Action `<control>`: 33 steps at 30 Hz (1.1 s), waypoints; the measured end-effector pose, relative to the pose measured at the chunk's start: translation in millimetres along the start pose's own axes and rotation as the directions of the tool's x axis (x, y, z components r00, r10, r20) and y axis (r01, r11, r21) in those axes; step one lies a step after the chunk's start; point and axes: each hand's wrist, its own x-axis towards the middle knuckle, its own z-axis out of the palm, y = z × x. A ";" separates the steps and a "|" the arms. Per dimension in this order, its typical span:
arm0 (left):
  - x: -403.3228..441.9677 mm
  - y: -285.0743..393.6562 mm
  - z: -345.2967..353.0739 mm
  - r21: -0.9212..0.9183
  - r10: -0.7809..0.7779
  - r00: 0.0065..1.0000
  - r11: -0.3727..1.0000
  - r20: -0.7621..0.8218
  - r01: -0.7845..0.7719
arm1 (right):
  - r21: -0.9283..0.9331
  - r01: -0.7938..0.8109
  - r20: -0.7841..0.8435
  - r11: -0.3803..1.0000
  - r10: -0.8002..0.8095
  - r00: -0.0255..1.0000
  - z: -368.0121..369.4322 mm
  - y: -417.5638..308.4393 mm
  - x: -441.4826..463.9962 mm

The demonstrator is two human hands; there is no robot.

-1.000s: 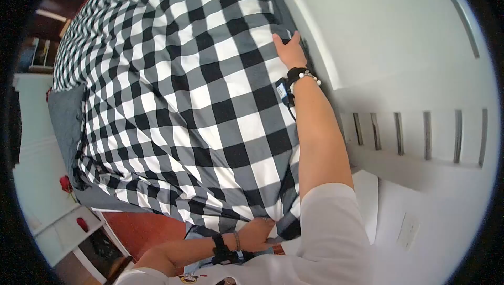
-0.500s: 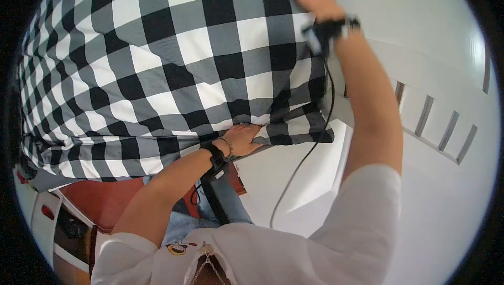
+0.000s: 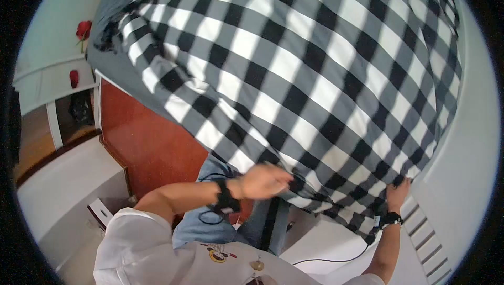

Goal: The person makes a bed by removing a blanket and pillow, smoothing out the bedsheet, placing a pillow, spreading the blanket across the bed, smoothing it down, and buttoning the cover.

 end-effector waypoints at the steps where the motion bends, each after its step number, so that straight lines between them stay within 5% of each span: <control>1: -17.1 -8.0 -46.9 0.006 -0.102 0.978 0.994 -0.180 0.105 | 0.018 -0.014 -0.136 1.000 0.016 0.991 2.0 -14.6 18.9; 2: -40.0 -29.8 -86.0 -0.146 -0.205 0.893 0.977 -0.400 0.158 | 0.076 0.069 -0.244 0.995 -0.049 0.969 -6.3 -48.8 34.0; 3: -55.8 -46.1 -131.8 0.315 0.066 0.736 0.926 -0.674 0.206 | 0.126 0.157 -0.350 0.980 -0.104 0.931 -26.9 -110.1 49.1; 4: -72.4 -52.0 -171.1 0.030 -0.174 0.574 0.944 -0.800 0.328 | 0.109 0.207 -0.371 0.972 -0.153 0.916 -47.1 -177.2 61.0; 5: -86.7 -71.2 -208.6 0.218 0.044 0.431 0.906 -0.901 0.363 | 0.002 0.287 -0.446 0.958 -0.256 0.858 -37.5 -225.4 80.1; 6: -98.9 -81.9 -241.0 0.179 0.011 0.335 0.861 -0.942 0.476 | 0.111 0.336 -0.471 0.935 -0.248 0.847 -31.6 -292.2 89.2; 7: -103.2 -101.2 -267.8 0.189 0.082 0.205 0.791 -0.975 0.582 | 0.220 0.376 -0.230 0.900 -0.327 0.917 -70.4 -399.7 50.9; 8: -102.9 -108.3 -292.0 0.043 -0.012 0.086 0.792 -0.996 0.609 | 0.216 0.562 -0.316 0.799 -0.487 0.814 -41.6 -455.8 30.4; 9: -101.9 -112.6 -311.8 -0.107 -0.112 -0.029 0.787 -0.993 0.608 | 0.677 0.360 -0.019 0.642 -0.473 0.881 -58.6 -535.1 -23.0; 10: -100.3 -121.9 -327.6 -0.244 -0.287 0.024 0.853 -0.958 0.462 | 0.475 0.621 -0.008 0.623 -0.703 0.711 -34.5 -571.6 -57.9; 11: -92.4 -128.9 -344.9 -0.381 -0.429 0.120 0.877 -0.895 0.294 | 0.346 0.833 0.001 0.431 -0.888 0.460 -35.5 -613.8 -88.8; 12: -89.4 -120.4 -356.1 -0.484 -0.544 0.267 0.835 -0.795 0.260 | 0.474 0.744 0.033 0.471 -0.854 0.519 -38.1 -652.9 -123.6; 14: -92.9 -125.7 -368.6 -0.439 -0.524 0.392 0.851 -0.757 0.290 | 0.461 0.655 0.074 0.598 -0.762 0.644 -12.0 -696.5 -149.0; 15: -105.0 -129.0 -361.6 -0.435 -0.456 0.435 0.887 -0.777 0.152 | 0.486 0.581 0.128 0.652 -0.711 0.691 -13.2 -700.6 -154.5; 16: -136.3 -120.7 -350.8 -0.497 -0.375 0.473 0.853 -0.797 -0.160 | 0.490 0.687 0.079 0.537 -0.812 0.578 -33.0 -697.9 -168.1; 17: -176.8 -121.8 -350.4 -0.604 -0.438 0.587 0.789 -0.681 -0.112 | 0.500 0.763 0.045 0.410 -0.892 0.450 -58.3 -692.9 -177.0; 18: -200.7 -123.2 -340.7 -0.657 -0.473 0.497 0.687 -0.728 -0.309 | 0.567 0.731 0.082 0.379 -0.909 0.408 -73.6 -693.6 -177.1; 19: -229.8 -152.9 -318.9 -0.635 -0.494 0.450 0.732 -0.744 -0.248 | 0.630 0.688 0.117 0.359 -0.920 0.373 -77.8 -692.2 -185.8; 21: -247.0 -217.6 -277.4 -0.577 -0.593 0.345 0.801 -0.727 0.161 | 0.582 0.690 0.241 0.431 -0.901 0.360 -61.4 -694.8 -183.2; 23: -229.2 -207.8 -292.0 -0.390 -0.668 0.331 0.691 -0.666 0.609 | 0.331 0.824 0.534 0.461 -0.811 0.239 -20.9 -694.8 -181.1; 25: -214.7 -196.4 -310.3 -0.420 -0.728 0.291 0.622 -0.621 0.661 | 0.339 0.787 0.646 0.515 -0.736 0.204 31.7 -676.7 -159.8; 27: -212.2 -207.1 -314.2 -0.450 -0.764 0.288 0.592 -0.577 0.668 | 0.487 0.471 0.605 0.735 -0.673 0.425 45.6 -662.9 -151.8; 29: -218.4 -212.9 -315.7 -0.467 -0.800 0.287 0.555 -0.527 0.689 | 0.729 0.152 0.513 0.667 -0.680 0.524 38.9 -657.6 -145.5; 33: -221.9 -253.2 -289.1 -0.361 -0.712 0.443 0.676 -0.544 0.643 | 0.831 0.097 0.367 0.547 -0.672 0.643 -63.4 -752.0 -98.0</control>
